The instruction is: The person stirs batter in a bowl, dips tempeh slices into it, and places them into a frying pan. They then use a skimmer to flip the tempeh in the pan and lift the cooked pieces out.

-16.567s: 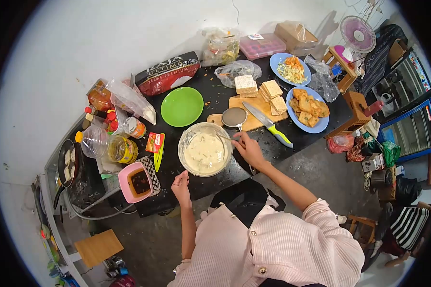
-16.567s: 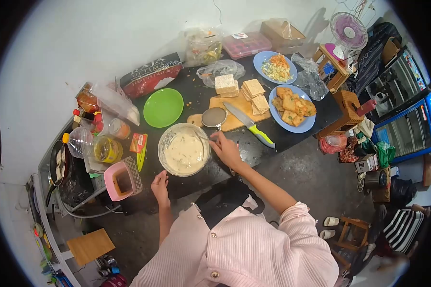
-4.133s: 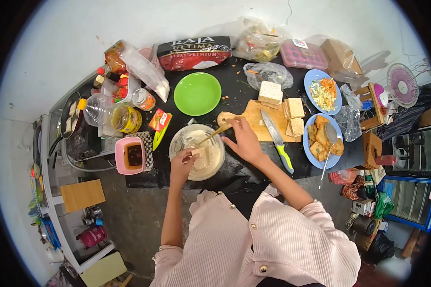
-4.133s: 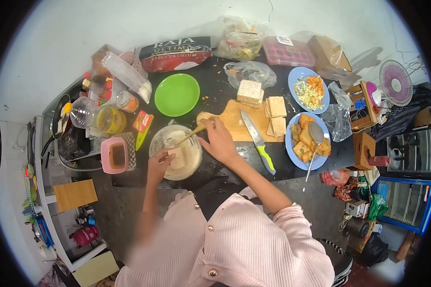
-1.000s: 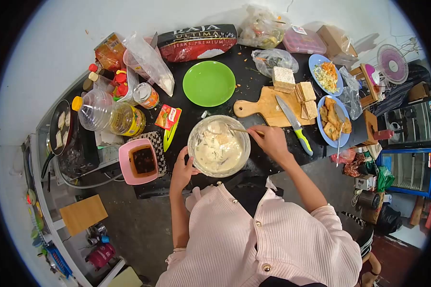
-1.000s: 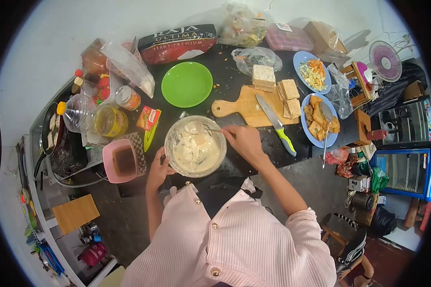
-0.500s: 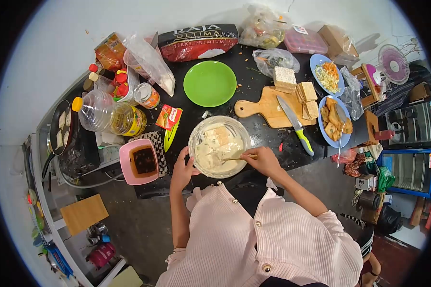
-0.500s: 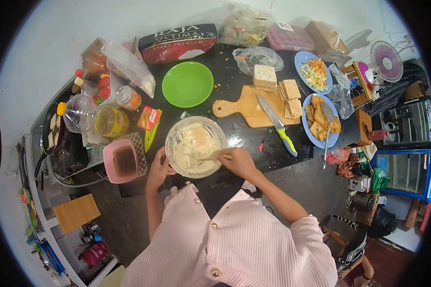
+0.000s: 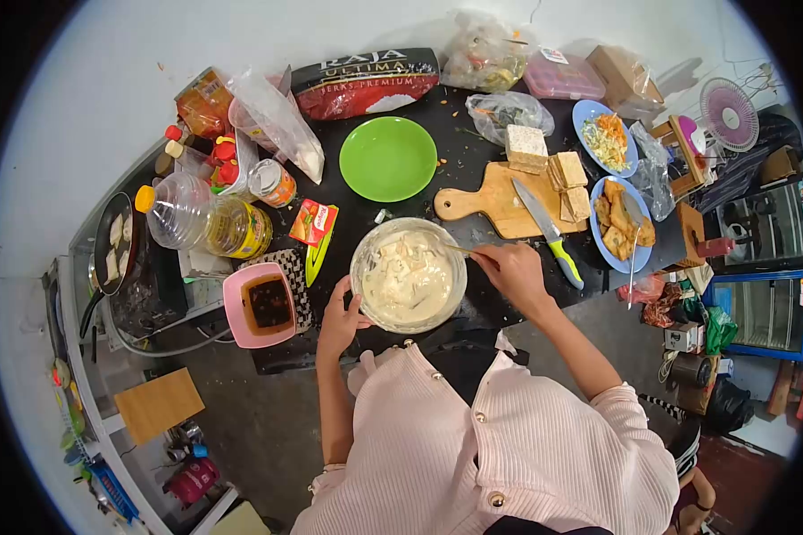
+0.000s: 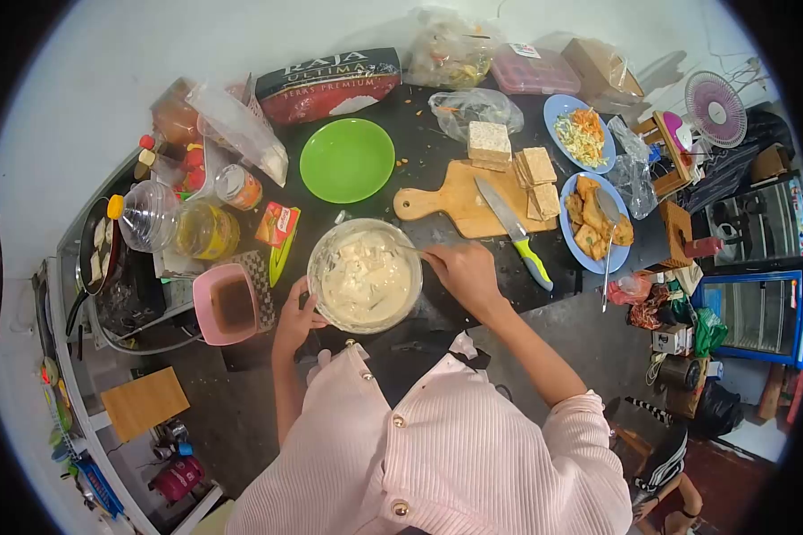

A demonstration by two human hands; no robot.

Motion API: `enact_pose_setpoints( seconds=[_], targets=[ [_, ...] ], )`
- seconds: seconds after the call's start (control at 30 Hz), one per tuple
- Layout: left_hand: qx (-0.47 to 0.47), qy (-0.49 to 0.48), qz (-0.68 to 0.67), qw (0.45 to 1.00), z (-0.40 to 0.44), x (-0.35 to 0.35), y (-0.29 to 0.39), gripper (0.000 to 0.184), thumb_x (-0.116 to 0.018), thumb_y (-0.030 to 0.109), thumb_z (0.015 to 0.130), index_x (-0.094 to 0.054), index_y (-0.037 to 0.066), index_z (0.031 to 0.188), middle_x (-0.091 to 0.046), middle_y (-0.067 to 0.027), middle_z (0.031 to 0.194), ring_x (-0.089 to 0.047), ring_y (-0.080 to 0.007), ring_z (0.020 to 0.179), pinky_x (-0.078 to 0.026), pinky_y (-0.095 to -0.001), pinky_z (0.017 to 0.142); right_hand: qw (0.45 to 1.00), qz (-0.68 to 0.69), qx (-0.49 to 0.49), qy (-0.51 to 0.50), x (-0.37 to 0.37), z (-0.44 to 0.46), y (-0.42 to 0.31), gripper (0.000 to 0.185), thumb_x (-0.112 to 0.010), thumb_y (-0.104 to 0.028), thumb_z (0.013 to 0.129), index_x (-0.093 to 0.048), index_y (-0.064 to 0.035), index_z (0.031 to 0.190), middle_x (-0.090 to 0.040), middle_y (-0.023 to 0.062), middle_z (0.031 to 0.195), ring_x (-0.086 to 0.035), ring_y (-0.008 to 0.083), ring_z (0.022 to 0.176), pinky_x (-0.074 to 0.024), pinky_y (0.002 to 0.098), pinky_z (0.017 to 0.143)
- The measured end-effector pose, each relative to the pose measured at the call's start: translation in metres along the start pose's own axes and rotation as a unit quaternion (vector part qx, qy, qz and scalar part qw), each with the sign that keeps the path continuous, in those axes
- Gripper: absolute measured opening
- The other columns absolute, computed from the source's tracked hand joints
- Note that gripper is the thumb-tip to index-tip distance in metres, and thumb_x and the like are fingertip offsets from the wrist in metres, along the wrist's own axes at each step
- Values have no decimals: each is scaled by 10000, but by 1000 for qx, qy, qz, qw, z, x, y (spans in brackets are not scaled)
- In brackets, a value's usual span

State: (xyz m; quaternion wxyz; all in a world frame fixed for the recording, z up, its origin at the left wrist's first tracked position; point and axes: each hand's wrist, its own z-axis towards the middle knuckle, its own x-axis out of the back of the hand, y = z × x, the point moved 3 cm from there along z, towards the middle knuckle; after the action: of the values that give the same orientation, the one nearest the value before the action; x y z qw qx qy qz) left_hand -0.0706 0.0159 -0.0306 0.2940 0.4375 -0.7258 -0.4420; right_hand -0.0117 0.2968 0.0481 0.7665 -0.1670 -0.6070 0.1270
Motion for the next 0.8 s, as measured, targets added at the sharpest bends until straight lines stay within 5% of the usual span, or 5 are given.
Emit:
enact_pose_setpoints(
  seconds=[0.8],
  targets=[
    [13,-2,-4,1000,-1,0,2,409,-426,140,893,-293,19,1261,-438,-120,1204,-616,-167,683,-542,-255,573,993,88,-80,-20,-34,-4,-11,142,-597,-231,769,-664,-116,819,-585,138,609,-571,305,537,-445,372,497]
  ],
)
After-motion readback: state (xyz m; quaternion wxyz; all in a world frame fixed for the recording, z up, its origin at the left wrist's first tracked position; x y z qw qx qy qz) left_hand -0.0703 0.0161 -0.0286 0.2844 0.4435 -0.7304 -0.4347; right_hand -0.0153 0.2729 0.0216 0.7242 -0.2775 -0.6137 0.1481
